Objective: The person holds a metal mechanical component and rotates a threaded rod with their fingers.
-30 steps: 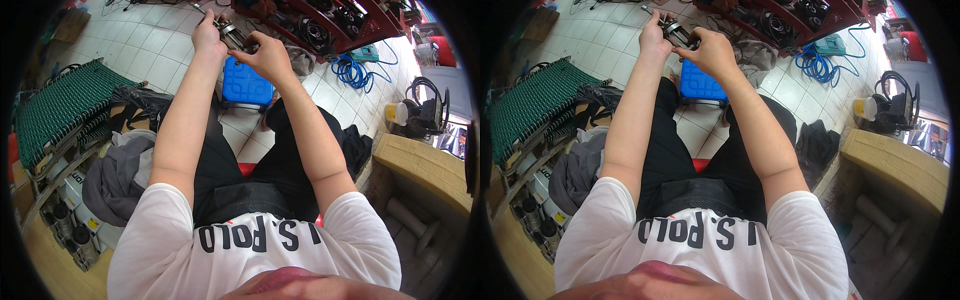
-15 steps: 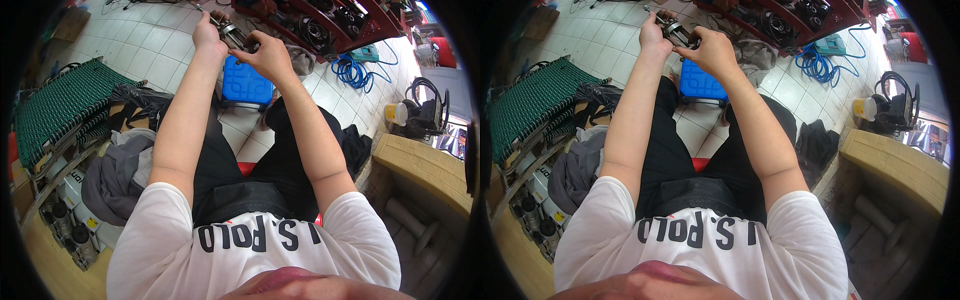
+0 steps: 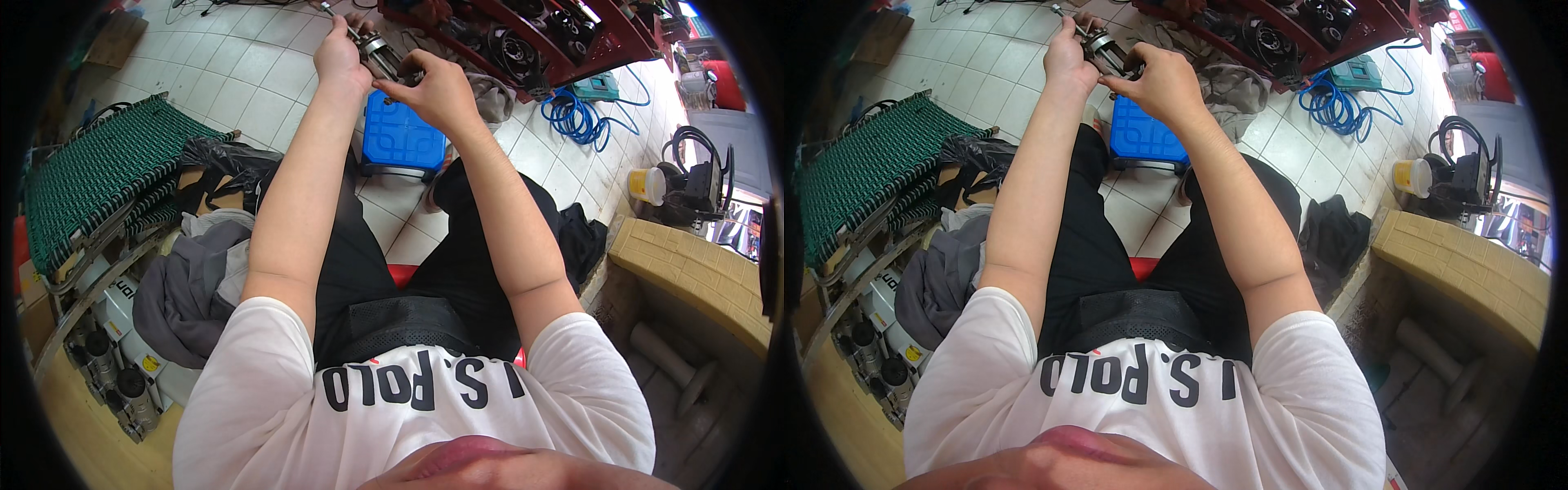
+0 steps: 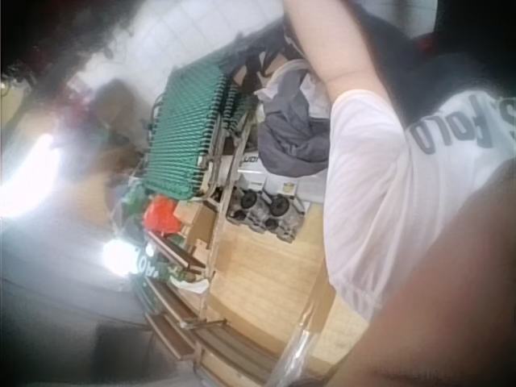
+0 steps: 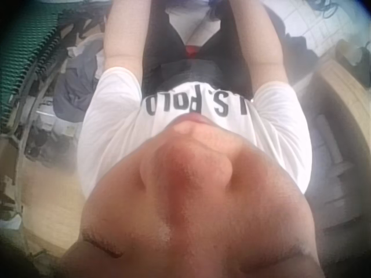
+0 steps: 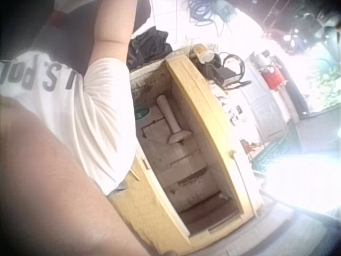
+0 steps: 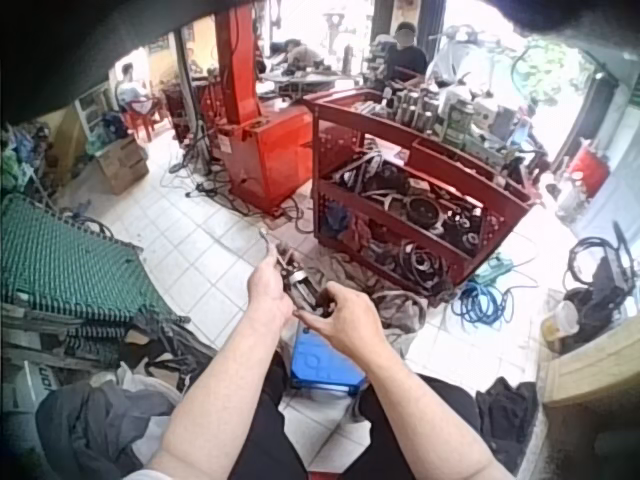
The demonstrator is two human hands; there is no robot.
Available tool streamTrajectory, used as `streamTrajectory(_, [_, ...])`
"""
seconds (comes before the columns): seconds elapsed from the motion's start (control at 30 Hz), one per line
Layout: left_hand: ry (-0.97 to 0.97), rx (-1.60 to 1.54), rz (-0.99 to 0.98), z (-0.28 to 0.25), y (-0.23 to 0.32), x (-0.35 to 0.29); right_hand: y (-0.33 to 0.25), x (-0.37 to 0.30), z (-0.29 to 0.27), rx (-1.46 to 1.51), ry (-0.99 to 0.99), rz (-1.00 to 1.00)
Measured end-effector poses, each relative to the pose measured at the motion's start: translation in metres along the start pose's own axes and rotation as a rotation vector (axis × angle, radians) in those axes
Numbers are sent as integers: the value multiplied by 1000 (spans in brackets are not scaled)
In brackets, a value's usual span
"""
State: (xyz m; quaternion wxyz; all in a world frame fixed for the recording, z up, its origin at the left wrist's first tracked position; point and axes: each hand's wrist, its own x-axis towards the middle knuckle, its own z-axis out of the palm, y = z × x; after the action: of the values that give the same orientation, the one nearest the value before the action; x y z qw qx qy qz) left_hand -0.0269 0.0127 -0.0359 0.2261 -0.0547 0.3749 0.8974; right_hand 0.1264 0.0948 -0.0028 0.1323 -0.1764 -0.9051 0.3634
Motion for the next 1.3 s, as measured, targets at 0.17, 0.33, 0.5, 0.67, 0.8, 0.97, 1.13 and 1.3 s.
streamTrajectory(0.17, [91, 5, -15, 3, 0, -2, 5, 1, 3, 50, 31, -18])
streamTrajectory(0.33, [37, -115, -66, -3, 6, -3, 2, 0, 2, 4, 11, -8])
streamTrajectory(0.5, [25, -69, -31, 3, 1, -5, 5, 1, 3, 50, 37, 8])
streamTrajectory(0.67, [50, -32, -28, 2, 2, -4, 7, 2, 4, 51, 38, 1])
streamTrajectory(0.8, [64, -26, -26, -1, 1, 0, 3, 1, 3, 11, 31, -14])
streamTrajectory(0.97, [25, -128, -60, -2, 4, 0, 0, -1, -1, -18, -1, 6])
streamTrajectory(1.13, [11, -91, -28, -2, 1, 1, 5, 2, 4, 65, 27, 7])
streamTrajectory(1.3, [70, -43, -21, 3, 2, -4, 7, 2, 5, 67, 29, -6])
